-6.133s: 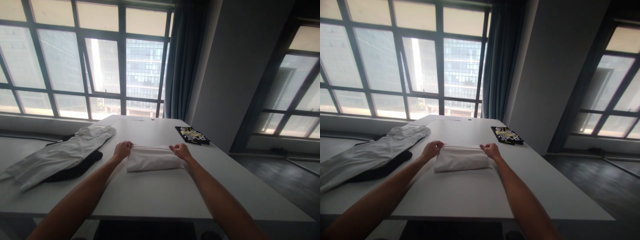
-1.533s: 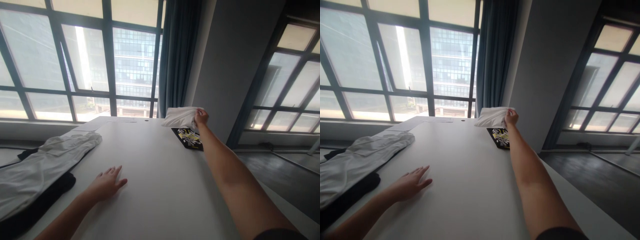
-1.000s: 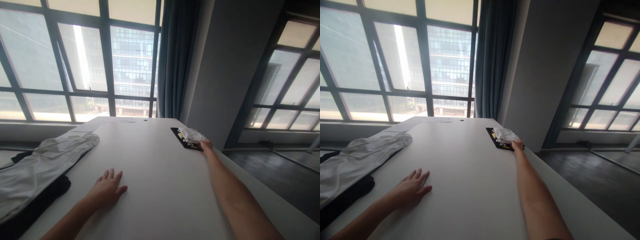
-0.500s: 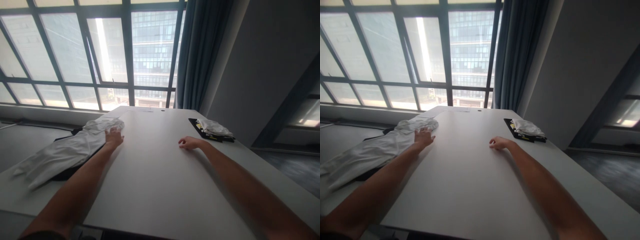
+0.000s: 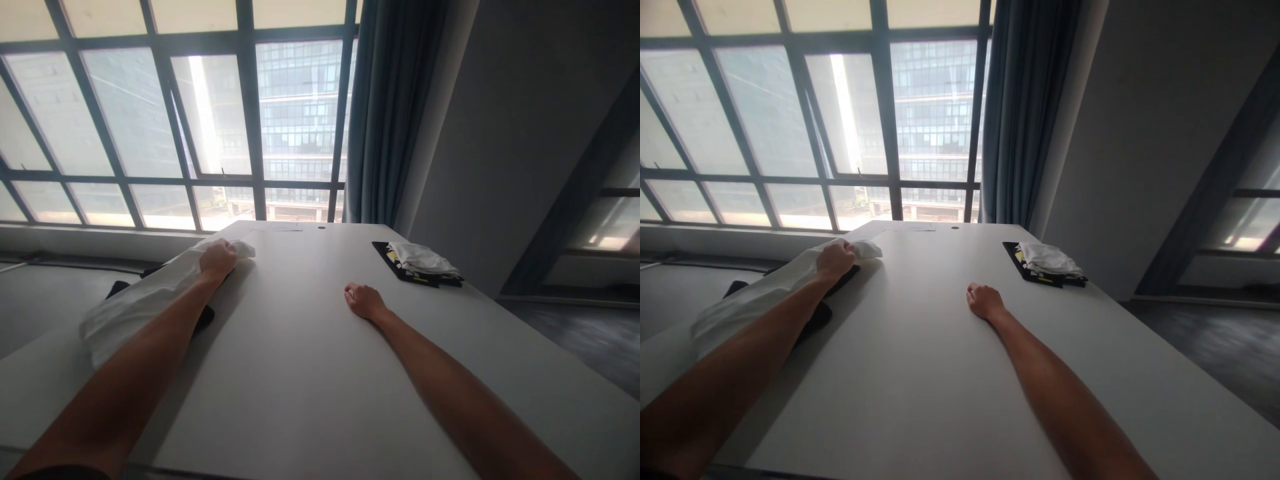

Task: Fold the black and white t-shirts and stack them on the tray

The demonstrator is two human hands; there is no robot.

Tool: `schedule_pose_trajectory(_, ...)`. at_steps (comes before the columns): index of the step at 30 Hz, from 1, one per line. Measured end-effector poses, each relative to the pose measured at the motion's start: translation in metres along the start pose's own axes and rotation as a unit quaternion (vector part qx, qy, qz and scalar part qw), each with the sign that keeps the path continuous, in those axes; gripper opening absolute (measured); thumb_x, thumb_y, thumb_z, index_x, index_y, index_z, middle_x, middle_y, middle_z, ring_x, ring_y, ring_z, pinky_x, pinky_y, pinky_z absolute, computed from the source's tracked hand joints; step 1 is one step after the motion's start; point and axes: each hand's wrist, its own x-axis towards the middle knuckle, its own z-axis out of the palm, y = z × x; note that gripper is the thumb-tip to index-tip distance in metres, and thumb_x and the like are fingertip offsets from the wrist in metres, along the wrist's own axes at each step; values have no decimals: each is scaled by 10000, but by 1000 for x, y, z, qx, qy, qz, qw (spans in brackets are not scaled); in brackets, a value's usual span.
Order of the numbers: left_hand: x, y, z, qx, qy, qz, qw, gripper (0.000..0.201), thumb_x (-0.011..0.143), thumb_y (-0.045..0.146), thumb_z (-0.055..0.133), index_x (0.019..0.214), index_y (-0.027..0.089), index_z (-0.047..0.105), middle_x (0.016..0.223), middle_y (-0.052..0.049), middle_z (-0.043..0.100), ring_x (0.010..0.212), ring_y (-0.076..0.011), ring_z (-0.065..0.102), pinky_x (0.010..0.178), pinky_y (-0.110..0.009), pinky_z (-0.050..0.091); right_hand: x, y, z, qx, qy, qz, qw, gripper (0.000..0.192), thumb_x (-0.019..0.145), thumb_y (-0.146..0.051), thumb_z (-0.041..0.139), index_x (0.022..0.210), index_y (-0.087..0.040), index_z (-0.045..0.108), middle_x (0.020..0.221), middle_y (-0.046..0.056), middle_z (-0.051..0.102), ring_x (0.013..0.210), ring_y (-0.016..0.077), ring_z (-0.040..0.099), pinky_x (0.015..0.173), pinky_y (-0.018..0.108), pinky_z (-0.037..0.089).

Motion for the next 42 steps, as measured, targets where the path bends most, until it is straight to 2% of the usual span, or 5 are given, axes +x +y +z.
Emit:
schedule_pose_trajectory(7,4,91,67,-99,-107,188,971,545,922,590,421,1088,139,679,986,-108,725,844,-227,657,716,-300,492,0,6,3,102,50,-3,994,568,889,-286,524,1433,-150,430,1271,138,629,1067,247,629,888,314,453)
schedule_pose_trajectory(16,3,59,123,75,-205,93,972,676,789,535,618,1368,197,527,1256,-140,654,1153,-295,599,947,-365,465,-1,24,-6,122,58,-11,991,327,914,-237,470,1193,-209,638,1233,98,662,1110,237,618,905,293,450)
schedule_pose_trajectory(22,10,27,105,63,-165,24,984,228,751,287,582,900,201,732,949,-80,742,893,-235,670,774,-292,509,-2,38,-14,35,59,50,996,235,878,-268,508,966,-193,713,1019,136,717,967,263,660,797,306,458)
schedule_pose_trajectory(31,1,33,76,5,-492,64,868,228,642,333,709,821,200,756,794,-45,745,731,-227,668,678,-320,544,11,43,-48,117,-138,26,983,147,676,-150,687,812,-151,743,932,79,725,830,202,648,680,237,465)
schedule_pose_trajectory(42,25,91,156,45,-144,133,980,637,791,448,677,1352,179,541,1243,-125,667,1121,-288,629,907,-343,500,7,15,-19,25,78,-89,993,271,856,-357,642,1067,-208,727,1253,103,606,1144,267,523,983,400,393)
